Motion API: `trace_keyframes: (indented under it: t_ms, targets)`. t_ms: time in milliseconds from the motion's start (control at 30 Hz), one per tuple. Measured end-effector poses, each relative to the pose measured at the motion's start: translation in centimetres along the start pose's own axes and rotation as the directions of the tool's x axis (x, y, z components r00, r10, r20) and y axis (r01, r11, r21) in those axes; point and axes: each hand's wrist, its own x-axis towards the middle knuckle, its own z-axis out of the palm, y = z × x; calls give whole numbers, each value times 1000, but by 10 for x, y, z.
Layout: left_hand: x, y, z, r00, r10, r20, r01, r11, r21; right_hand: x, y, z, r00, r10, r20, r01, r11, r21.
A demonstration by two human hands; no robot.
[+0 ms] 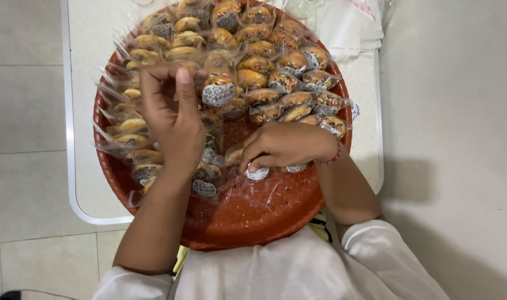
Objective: Wrapping individual pastries in plastic sleeves and arranging them neatly on a large tray.
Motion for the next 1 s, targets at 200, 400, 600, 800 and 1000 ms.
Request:
trace_keyframes:
  t_ms: [200, 400, 600, 800, 1000]
  targets:
    - [-4, -3, 6, 999, 32, 36, -34, 998, 47, -23, 11, -10, 927, 43, -373, -3, 994, 106]
    - [-7, -11, 10, 997, 11, 75, -10, 1000, -12, -21, 28, -12, 518, 245, -819, 221, 887, 406]
    - [-12, -31, 11, 989, -2, 150, 2, 1000, -5, -13, 39, 1, 558, 318, -767, 204, 843, 497]
    - [-11, -27, 9, 979, -31, 204, 42, 998, -49, -8, 14, -10, 494, 303, -815, 194, 875, 443]
    - [-15, -31, 11, 957, -128, 262, 173, 973, -155, -9, 25, -9, 320, 339, -884, 292, 853, 433]
